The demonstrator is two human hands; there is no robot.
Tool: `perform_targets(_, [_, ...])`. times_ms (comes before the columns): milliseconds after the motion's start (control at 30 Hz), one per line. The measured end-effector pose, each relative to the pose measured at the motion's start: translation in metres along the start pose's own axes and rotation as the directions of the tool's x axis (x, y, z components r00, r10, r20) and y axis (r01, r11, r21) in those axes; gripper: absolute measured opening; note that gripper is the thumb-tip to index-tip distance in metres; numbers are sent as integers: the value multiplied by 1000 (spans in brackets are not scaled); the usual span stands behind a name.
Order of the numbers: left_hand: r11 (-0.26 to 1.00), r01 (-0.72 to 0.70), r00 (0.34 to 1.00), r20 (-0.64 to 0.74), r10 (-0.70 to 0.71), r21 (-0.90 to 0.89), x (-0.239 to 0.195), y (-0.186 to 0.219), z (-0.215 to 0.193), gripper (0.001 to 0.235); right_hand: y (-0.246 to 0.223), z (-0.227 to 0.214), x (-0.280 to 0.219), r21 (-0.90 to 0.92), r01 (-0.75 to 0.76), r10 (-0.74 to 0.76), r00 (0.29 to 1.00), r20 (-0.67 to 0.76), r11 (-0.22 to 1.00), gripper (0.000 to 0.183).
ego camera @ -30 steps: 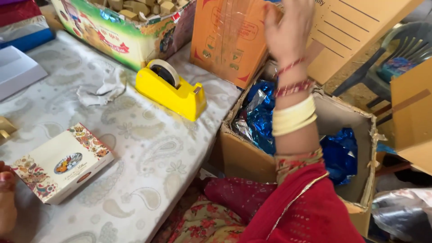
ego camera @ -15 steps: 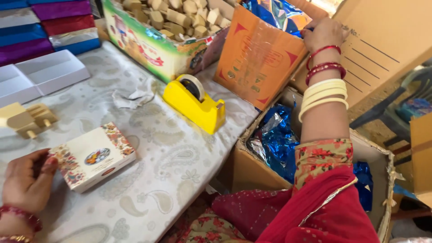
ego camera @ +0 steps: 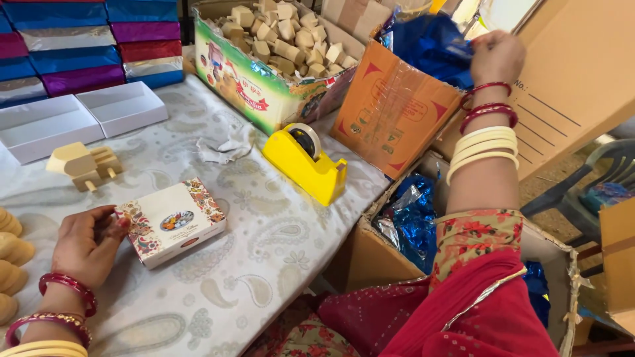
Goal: The person wraps small wooden toys in blue and silver foil and then places them into small white cardboard boxes.
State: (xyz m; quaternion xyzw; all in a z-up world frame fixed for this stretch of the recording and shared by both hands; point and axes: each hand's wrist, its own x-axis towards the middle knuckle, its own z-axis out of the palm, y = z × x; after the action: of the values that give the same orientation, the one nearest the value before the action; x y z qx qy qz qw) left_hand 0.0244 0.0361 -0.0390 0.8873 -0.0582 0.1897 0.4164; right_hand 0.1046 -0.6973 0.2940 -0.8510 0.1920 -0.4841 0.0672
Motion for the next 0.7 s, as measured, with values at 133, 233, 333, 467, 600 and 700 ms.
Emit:
perform_targets(133, [1000, 6, 1000, 10, -6, 0, 1, -3, 2, 46, -18, -36, -7, 227, -106, 114, 993, -20, 968, 4])
perform_targets(233, [999, 38, 999, 27, -38, -1, 3, 2, 0, 48, -14, -34, -11, -5, 18, -17, 985, 170, 1000, 3])
perform_targets(333, [999, -52, 998, -26, 52, -5, 0, -12, 6, 49, -16, -35, -15, -6, 184, -183, 980, 74, 983, 3])
perform_targets(467, [992, -85, 938, -327, 110, 92, -14, 39, -13, 45, -62, -63, -44, 84, 80, -89, 990, 106, 993, 8])
perform_targets(600, [860, -401, 815, -306, 492, 315, -26, 141, -27, 52, -145, -104, -122, 69, 788, -770, 613, -178, 611, 3])
perform_targets(700, [817, -536, 779, -248, 576, 212, -43, 224, -14, 66, -216, -144, -226, 300, 867, -895, 440, -80, 399, 9])
